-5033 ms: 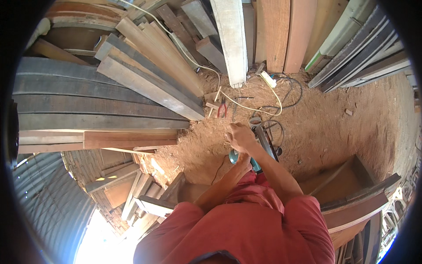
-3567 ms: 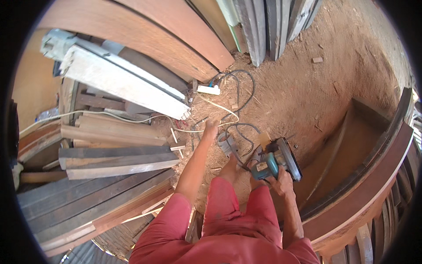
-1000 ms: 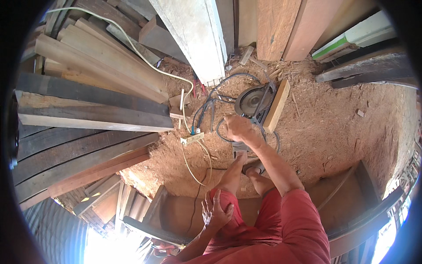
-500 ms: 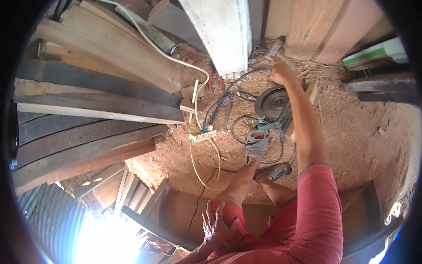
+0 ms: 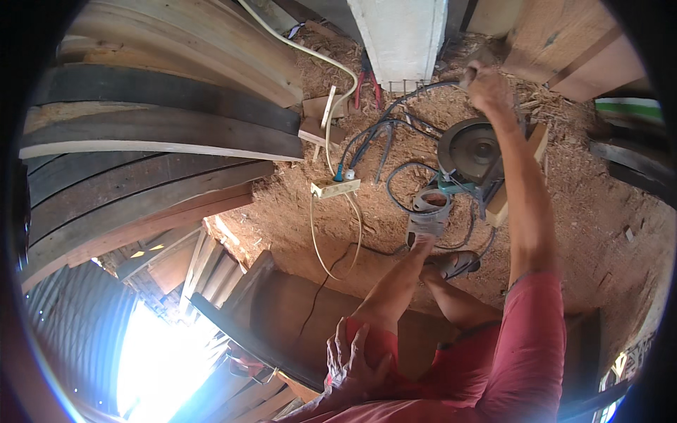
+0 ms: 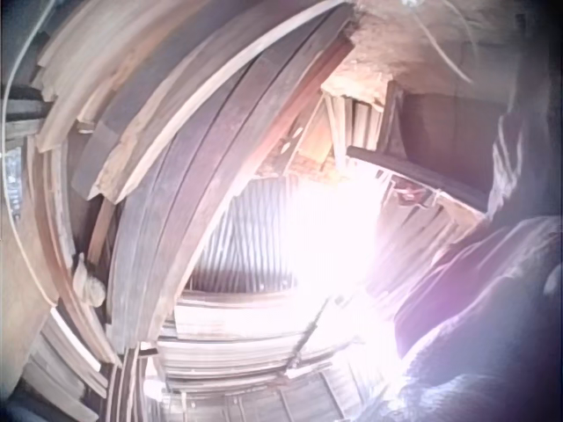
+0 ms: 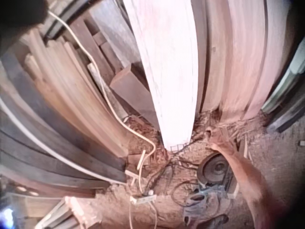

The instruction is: The person uses a circular saw to cut a long wooden plank on a workbench. They guide the saw along the wood to make a straight cut, then inspect the resulting piece. The person then moves through the workshop and briefly handles a large metal basin.

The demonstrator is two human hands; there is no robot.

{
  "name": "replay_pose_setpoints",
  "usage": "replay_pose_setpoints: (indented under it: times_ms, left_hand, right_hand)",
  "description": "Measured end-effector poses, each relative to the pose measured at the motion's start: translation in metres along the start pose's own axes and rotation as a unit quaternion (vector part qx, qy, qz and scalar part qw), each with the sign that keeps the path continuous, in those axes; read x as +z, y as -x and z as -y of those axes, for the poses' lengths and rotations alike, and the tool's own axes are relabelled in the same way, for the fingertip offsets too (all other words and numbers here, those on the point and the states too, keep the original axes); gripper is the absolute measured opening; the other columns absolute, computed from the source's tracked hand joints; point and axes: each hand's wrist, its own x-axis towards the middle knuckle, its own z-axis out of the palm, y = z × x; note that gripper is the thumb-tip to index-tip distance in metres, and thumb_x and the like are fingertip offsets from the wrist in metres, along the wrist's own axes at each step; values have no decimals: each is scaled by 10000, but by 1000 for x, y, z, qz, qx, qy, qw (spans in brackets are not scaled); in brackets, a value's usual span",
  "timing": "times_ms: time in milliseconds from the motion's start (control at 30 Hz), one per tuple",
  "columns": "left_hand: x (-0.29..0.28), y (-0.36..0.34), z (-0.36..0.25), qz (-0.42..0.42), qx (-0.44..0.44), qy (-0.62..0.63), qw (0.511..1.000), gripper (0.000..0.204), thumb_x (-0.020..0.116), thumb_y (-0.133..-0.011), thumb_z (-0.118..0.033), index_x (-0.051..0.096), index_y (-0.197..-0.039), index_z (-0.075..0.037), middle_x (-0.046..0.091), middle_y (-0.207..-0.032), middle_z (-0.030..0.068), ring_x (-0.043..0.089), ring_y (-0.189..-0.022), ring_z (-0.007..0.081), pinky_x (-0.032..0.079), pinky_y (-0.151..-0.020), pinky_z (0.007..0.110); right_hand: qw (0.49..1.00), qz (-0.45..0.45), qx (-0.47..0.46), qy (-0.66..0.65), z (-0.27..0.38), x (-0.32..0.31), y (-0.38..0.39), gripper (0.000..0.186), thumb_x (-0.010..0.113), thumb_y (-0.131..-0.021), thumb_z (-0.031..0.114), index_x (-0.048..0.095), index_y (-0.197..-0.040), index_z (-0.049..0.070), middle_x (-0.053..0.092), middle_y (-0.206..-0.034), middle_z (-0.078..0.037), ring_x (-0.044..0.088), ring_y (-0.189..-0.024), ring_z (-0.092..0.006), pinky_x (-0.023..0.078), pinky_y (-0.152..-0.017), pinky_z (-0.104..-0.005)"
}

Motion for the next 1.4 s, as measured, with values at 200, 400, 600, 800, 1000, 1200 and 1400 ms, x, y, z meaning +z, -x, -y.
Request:
replay_pose_setpoints:
  times_ms: [200,400,600,800,1000,1200,1400]
  left_hand:
    - [-9,5,-10,15,7,15,1000,844,809,-713,-350,428,-1439,-148,372,-1420,355,483,-1159,527,434,-943,614]
    - [6,12,-13,-10,61,-17,998,821,775,-748,-364,419,-1440,-102,424,-1366,350,485,-1155,531,433,-957,601]
    - [20,11,11,-27,123,-18,992,764,726,-799,-431,444,-1431,-108,498,-1332,295,513,-1161,509,430,-981,598]
    - [19,12,18,-5,171,0,985,677,674,-840,-399,462,-1403,-87,487,-1352,294,468,-1231,503,402,-1023,596]
    - [-16,13,0,83,386,-200,897,675,591,-875,-469,477,-1426,-96,473,-1393,338,453,-1290,525,382,-1069,591]
    - [-133,-57,-58,385,213,-90,893,563,590,-908,-468,592,-1314,-78,716,-1098,166,701,-959,314,554,-835,472]
    - [-190,-98,-94,254,181,-95,945,344,573,-930,-319,685,-1092,-38,732,-817,86,697,-623,216,539,-518,364]
  right_hand:
    - [974,-68,-215,13,52,-7,110,146,513,-1017,295,582,-986,170,485,-556,32,400,-380,-86,302,-307,-277]
    - [959,25,-275,-58,137,-24,211,297,529,-1022,336,620,-1217,132,551,-708,-24,468,-494,-79,399,-358,-231]
    - [944,256,-182,-99,126,-29,358,410,506,-1016,365,574,-1351,139,664,-1112,-175,648,-997,-336,514,-925,-491]
    - [949,292,-59,-106,51,-96,478,385,585,-901,269,653,-1190,24,698,-1083,-219,670,-1051,-387,521,-910,-489]
    - [962,171,178,-117,-32,-240,597,337,525,-865,269,714,-1060,69,685,-1154,-203,642,-1101,-393,526,-904,-482]
    - [871,-99,387,-284,-112,-223,712,283,539,-860,229,725,-996,64,713,-1050,-168,660,-1054,-367,541,-887,-435]
    - [758,-130,525,-363,-68,-138,802,314,634,-856,243,736,-1079,48,725,-1074,-177,683,-1032,-332,539,-902,-383]
